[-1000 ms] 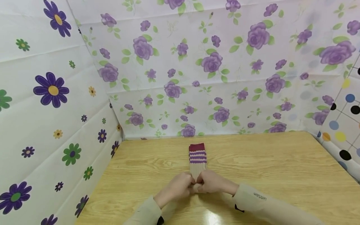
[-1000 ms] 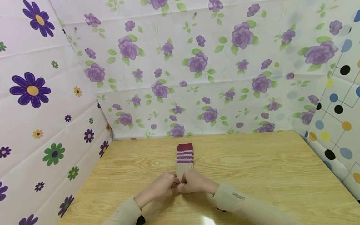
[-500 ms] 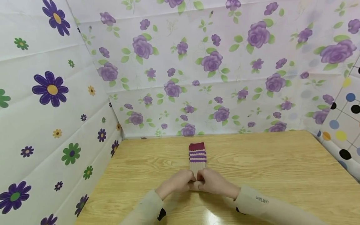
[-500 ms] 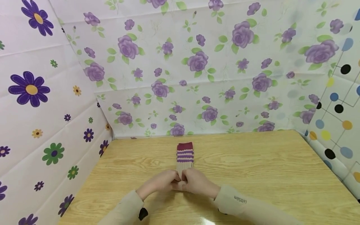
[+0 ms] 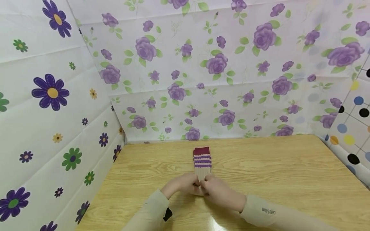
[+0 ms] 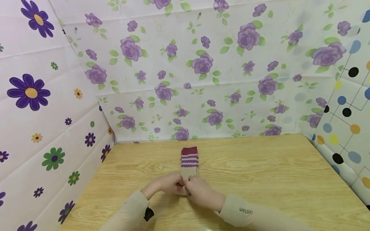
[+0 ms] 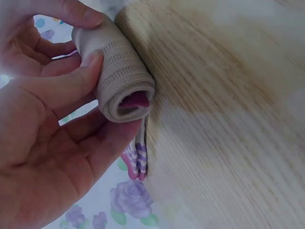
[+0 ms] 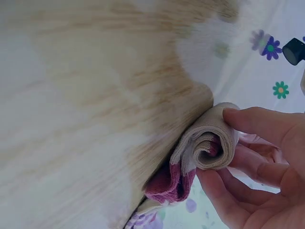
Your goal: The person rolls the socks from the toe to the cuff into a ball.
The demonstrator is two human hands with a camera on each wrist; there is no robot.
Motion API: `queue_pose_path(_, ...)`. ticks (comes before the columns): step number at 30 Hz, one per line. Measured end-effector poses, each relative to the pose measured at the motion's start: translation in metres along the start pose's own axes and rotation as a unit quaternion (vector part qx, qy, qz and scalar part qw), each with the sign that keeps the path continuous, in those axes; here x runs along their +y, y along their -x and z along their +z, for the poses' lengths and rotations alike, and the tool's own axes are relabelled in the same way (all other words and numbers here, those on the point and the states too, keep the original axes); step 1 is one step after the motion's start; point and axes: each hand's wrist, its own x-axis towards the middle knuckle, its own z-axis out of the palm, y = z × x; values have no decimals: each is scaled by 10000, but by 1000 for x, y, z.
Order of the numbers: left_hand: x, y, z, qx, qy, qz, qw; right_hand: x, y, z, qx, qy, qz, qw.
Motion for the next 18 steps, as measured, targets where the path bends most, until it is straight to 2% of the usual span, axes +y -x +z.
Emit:
queue_pose_path(7,0,-1,-2,-98,115,-110,9998,1,-2,5,43,113,76,9999)
queue_pose_path(12,-1,-3,-1,-123,228,-189,9995,4,-2,7,-32,-81,124,9999)
queue_pose_path(15,-2,-3,0,-35,330,-280,9991,7,-3,8,-116,-345,210,9991)
queue_pose_path(18,-2,-1,3,224,305,-376,9986,10,-4,7,-189,-615,222,9977)
